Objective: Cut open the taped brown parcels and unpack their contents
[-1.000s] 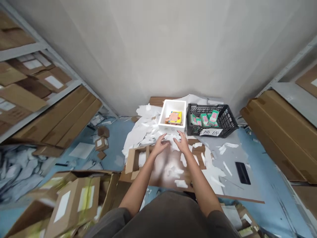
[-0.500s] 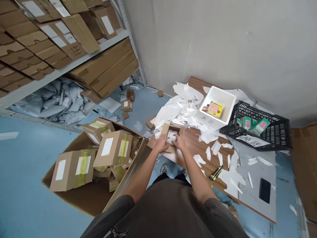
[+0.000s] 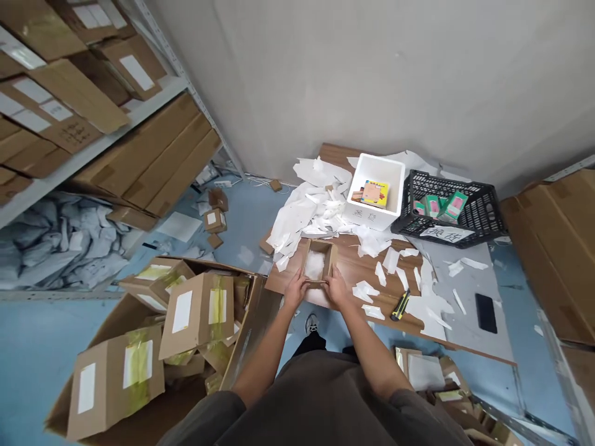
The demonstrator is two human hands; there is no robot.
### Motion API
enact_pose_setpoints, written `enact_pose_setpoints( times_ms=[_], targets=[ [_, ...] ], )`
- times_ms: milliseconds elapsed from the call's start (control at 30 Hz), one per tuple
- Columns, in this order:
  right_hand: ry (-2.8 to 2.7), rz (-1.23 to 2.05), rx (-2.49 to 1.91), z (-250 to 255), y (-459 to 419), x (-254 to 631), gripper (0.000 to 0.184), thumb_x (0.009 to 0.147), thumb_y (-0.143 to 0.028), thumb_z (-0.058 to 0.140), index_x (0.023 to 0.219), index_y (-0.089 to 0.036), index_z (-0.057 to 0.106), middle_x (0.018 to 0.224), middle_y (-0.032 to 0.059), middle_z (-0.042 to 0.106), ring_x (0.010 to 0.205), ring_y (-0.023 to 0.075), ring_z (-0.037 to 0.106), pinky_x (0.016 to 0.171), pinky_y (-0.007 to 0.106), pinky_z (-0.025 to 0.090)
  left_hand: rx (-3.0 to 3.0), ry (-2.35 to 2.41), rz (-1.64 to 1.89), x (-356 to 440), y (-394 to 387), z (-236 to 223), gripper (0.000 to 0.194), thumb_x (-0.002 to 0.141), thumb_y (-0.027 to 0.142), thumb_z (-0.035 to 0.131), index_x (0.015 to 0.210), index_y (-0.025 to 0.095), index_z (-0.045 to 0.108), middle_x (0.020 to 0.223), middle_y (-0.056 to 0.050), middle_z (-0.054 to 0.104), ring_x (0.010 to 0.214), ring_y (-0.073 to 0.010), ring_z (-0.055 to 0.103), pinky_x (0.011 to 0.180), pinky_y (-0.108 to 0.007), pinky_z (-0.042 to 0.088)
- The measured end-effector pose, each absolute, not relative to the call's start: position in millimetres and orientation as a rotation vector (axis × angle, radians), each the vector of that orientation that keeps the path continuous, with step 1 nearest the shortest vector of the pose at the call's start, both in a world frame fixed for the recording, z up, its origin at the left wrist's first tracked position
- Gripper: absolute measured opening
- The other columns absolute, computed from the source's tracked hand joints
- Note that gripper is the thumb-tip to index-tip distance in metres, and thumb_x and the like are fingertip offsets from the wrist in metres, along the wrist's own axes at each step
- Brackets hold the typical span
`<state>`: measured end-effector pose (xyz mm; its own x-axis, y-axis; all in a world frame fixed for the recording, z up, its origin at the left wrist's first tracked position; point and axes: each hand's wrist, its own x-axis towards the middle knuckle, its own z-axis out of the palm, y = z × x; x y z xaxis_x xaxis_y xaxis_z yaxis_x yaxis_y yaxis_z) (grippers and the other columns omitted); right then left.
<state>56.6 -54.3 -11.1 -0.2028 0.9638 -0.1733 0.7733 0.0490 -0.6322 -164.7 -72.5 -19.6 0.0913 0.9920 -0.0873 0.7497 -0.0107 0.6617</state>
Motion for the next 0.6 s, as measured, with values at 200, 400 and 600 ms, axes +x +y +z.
enact_pose_setpoints(
  times_ms=[200, 400, 600],
  targets=[
    [-1.909, 0.721, -1.613, 46, -58, 132, 0.006, 0.089, -0.016, 0.075, 0.087, -0.02, 0.08, 0.178, 0.0133, 0.035, 0.153, 0.038, 0.051, 0.12, 0.056, 0.05, 2.099, 1.626, 0.851, -100, -65, 32, 0.018, 0.101, 0.022, 0.064, 0.109, 0.026, 0.08, 0.157, -0.013, 0.063, 0.141, -0.0315, 0.062, 0.117, -0.053, 0.053],
    [-1.587, 0.385, -1.713, 94, -128, 272, 0.009, 0.085, -0.015, 0.076, 0.09, -0.021, 0.08, 0.181, 0.0086, 0.029, 0.157, 0.038, 0.046, 0.124, 0.059, 0.045, 2.378, 1.234, 0.918, 53, -68, 82, 0.017, 0.105, 0.029, 0.064, 0.11, 0.026, 0.08, 0.162, -0.013, 0.059, 0.137, -0.0317, 0.063, 0.115, -0.053, 0.054],
    [-1.151, 0.157, -1.967, 106, -285, 445, 0.013, 0.078, -0.014, 0.081, 0.088, -0.022, 0.081, 0.181, 0.0045, 0.031, 0.159, 0.0378, 0.043, 0.127, 0.057, 0.044, 2.478, 0.705, 0.882, 274, -144, 88, 0.014, 0.103, 0.033, 0.068, 0.107, 0.027, 0.081, 0.16, -0.012, 0.06, 0.136, -0.0331, 0.064, 0.115, -0.054, 0.053]
  ],
)
